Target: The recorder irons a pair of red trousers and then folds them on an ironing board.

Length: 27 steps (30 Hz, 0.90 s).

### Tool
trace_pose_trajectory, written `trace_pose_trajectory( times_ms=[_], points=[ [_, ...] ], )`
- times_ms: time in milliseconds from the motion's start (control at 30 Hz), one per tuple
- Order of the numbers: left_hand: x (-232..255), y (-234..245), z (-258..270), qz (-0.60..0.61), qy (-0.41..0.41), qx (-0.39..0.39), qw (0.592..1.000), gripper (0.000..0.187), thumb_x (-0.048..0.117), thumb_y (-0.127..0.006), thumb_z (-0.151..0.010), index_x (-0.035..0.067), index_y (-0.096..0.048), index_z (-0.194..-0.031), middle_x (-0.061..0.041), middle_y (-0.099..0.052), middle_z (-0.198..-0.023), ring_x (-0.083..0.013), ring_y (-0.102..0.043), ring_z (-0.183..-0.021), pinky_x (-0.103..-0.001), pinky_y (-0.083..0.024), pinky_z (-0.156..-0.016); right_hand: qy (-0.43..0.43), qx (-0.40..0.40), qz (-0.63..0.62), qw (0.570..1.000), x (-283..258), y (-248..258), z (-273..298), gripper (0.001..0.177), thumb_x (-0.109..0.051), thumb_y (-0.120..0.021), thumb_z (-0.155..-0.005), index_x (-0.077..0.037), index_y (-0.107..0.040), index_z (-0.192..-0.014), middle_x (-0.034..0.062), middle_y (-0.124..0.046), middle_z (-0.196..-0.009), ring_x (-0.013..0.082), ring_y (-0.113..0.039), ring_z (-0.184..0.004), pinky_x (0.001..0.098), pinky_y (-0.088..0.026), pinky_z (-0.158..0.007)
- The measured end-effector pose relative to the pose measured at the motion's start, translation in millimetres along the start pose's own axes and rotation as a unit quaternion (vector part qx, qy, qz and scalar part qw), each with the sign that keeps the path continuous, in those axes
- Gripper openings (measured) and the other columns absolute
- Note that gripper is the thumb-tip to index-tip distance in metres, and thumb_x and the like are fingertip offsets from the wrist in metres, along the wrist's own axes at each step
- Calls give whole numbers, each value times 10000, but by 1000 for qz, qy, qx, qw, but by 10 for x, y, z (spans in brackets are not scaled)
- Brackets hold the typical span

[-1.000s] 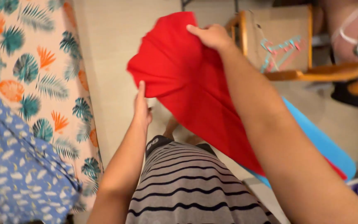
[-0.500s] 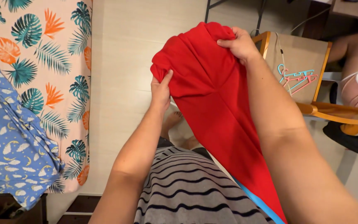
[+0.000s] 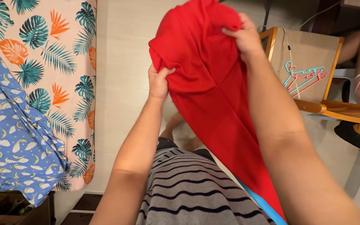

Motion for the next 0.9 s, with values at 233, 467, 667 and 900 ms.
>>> trace_pose_trajectory(
  times_ms=[233, 467, 667, 900],
  points=[
    [-83, -35, 654, 165, 109, 51, 979, 489, -6, -591, -870, -8, -548, -1357, -142, -634, -1345, -290, -618, -1242, -436, -482, -1097, -68, 2, -151, 986, -390, 198, 688, 476, 37, -677, -832, -35, -682, -1303, 103, -723, -1283, 218, -711, -1179, 362, -562, -1095],
    [-167, 563, 1143, -185, 60, 209, 958, 676, 258, -688, -968, -21, -369, -1494, -190, -464, -1522, -312, -432, -1432, -435, -347, -1190, 57, 245, 316, 915, -456, 720, 1603, 447, -161, -879, -874, -5, -660, -1231, 154, -707, -1133, 292, -696, -1038, 391, -548, -944],
    [206, -1232, 1951, -606, -282, -48, 742, 619, 237, -732, -987, 13, -444, -1486, -213, -448, -1552, -382, -368, -1481, -498, -265, -1240, 173, 369, 371, 835, -636, 855, 3700, 377, -154, -845, -933, -12, -669, -1235, 153, -721, -1177, 278, -702, -1099, 376, -559, -987],
    [-1644, -3271, 3341, -547, -257, -538, 588, 356, 203, -730, -935, 89, -659, -1265, -101, -649, -1275, -314, -554, -1264, -471, -398, -1051, -2, 600, 361, 714, 269, 1724, 6812, 299, -128, -807, -909, -24, -688, -1164, 138, -693, -1035, 282, -680, -949, 389, -560, -840]
  ],
)
Point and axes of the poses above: each hand's wrist, its own z-axis away from the middle knuckle, its own y-axis out of the back of the hand, x = y × z, the point moved 10 cm from there along -z, towards the middle knuckle
